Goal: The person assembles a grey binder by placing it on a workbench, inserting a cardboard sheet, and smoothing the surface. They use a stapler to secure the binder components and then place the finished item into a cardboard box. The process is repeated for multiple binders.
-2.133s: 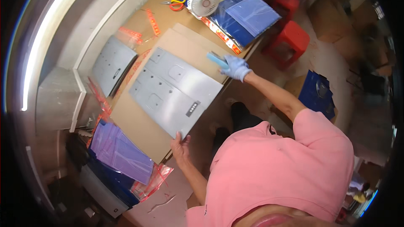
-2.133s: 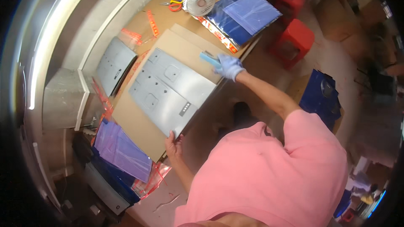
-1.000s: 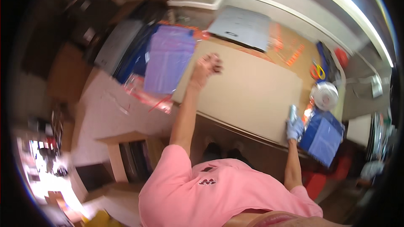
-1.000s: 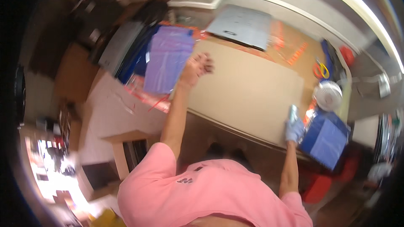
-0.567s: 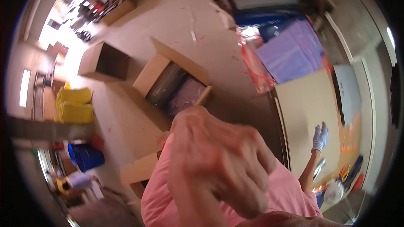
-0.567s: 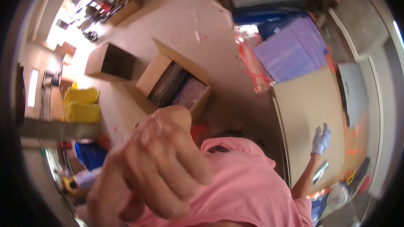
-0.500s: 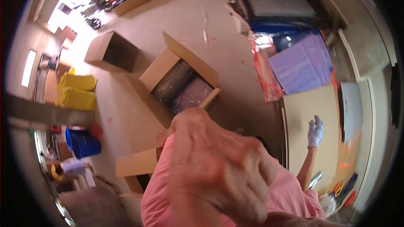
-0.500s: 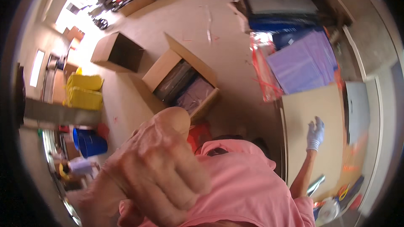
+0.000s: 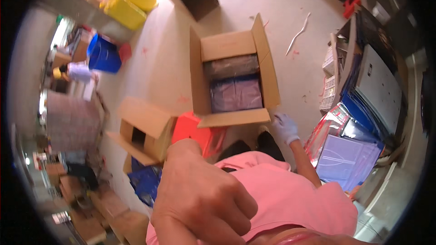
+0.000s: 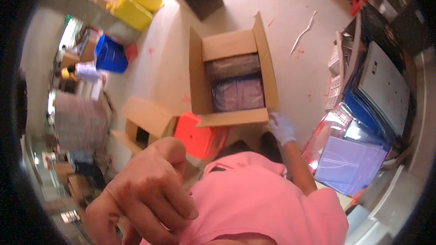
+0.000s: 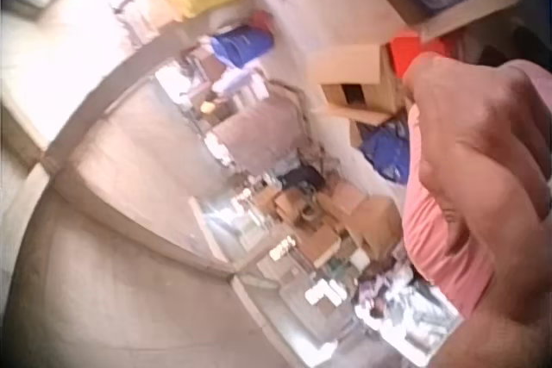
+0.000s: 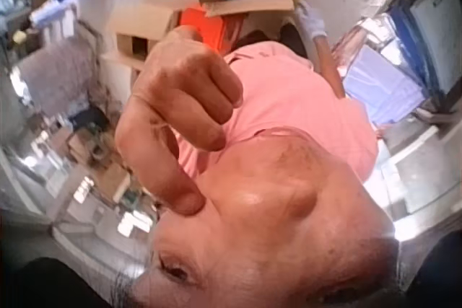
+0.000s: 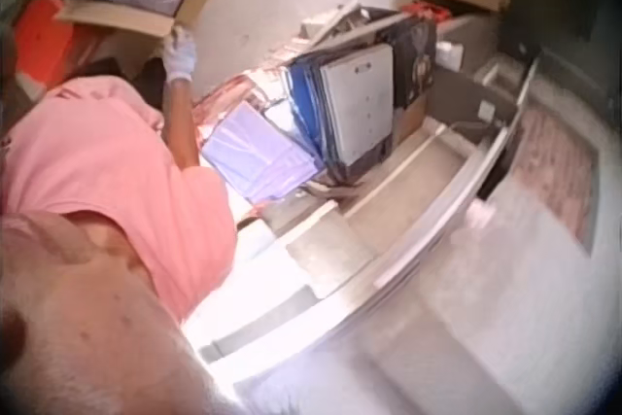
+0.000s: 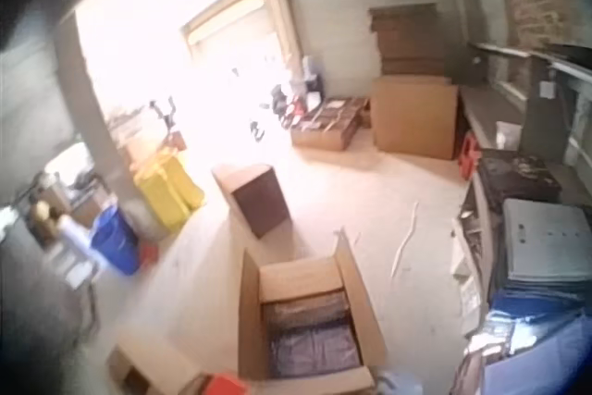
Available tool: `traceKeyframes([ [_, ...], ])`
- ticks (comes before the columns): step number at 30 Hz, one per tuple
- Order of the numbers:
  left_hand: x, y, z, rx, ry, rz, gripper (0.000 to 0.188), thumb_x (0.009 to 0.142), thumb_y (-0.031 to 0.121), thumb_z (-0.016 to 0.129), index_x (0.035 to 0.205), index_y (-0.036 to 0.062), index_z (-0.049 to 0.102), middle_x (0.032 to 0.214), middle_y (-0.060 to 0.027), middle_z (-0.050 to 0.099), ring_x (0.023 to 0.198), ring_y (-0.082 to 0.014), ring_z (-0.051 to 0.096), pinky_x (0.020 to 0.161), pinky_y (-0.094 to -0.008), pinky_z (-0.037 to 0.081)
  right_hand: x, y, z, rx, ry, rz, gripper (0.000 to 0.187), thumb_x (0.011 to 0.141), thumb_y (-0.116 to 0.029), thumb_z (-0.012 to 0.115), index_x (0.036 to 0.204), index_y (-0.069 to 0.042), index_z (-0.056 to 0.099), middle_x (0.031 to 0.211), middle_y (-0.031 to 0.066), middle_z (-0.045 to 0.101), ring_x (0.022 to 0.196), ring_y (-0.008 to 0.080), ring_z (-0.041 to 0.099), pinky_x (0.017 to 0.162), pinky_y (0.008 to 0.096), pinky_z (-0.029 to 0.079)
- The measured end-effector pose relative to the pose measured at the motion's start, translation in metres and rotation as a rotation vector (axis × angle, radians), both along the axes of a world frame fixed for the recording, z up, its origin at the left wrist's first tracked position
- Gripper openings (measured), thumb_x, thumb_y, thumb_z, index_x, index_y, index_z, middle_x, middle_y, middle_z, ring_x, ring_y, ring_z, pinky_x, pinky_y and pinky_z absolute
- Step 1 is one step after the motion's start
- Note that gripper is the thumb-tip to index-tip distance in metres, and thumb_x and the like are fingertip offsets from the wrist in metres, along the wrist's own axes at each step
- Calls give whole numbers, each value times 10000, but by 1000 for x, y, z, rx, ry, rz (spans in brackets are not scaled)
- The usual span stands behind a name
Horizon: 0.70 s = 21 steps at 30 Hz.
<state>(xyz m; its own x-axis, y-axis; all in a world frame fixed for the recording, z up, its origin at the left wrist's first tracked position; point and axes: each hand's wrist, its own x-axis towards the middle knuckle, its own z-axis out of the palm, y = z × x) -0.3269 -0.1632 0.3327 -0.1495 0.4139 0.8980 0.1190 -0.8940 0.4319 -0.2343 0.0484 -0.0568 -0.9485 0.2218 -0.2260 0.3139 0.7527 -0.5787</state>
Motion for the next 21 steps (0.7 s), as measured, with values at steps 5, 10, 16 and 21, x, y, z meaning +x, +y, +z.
traceKeyframes([
  [5, 5, -62, -14, -225, -15, 67, 148, 918, 79, 413, 1044, 145, 372, 655, -216, 546, 442, -219, 454, 431, -328, 373, -42, -75, -39, -169, -474, 582, 455, 827, -293, 599, 1216, -75, 512, 1181, 158, 567, 1094, 311, 537, 925, 371, 427],
  [10, -16, -120, -29, -175, -131, 165, 224, 889, 154, 477, 1105, 124, 424, 671, -172, 550, 436, -185, 441, 420, -302, 342, -75, -120, -82, 80, -528, 631, 636, 775, -435, 636, 1265, -88, 426, 1054, 220, 611, 1003, 378, 579, 857, 433, 459],
  [16, 11, -224, -43, -273, -151, 501, 281, 860, 264, 557, 974, 8, 527, 713, -158, 586, 490, -241, 524, 470, -330, 408, -87, -166, -125, 411, -501, 900, 350, 730, -427, 640, 862, -105, 683, 917, 163, 662, 861, 350, 637, 719, 436, 513],
  [21, 45, -268, -102, -226, -689, 821, 489, 796, 351, 690, 1060, -31, 535, 709, -86, 603, 560, -190, 602, 521, -300, 450, -119, -163, -149, 508, -541, 1075, 304, 747, -349, 584, 919, -129, 706, 981, 165, 659, 927, 341, 634, 799, 427, 498],
])
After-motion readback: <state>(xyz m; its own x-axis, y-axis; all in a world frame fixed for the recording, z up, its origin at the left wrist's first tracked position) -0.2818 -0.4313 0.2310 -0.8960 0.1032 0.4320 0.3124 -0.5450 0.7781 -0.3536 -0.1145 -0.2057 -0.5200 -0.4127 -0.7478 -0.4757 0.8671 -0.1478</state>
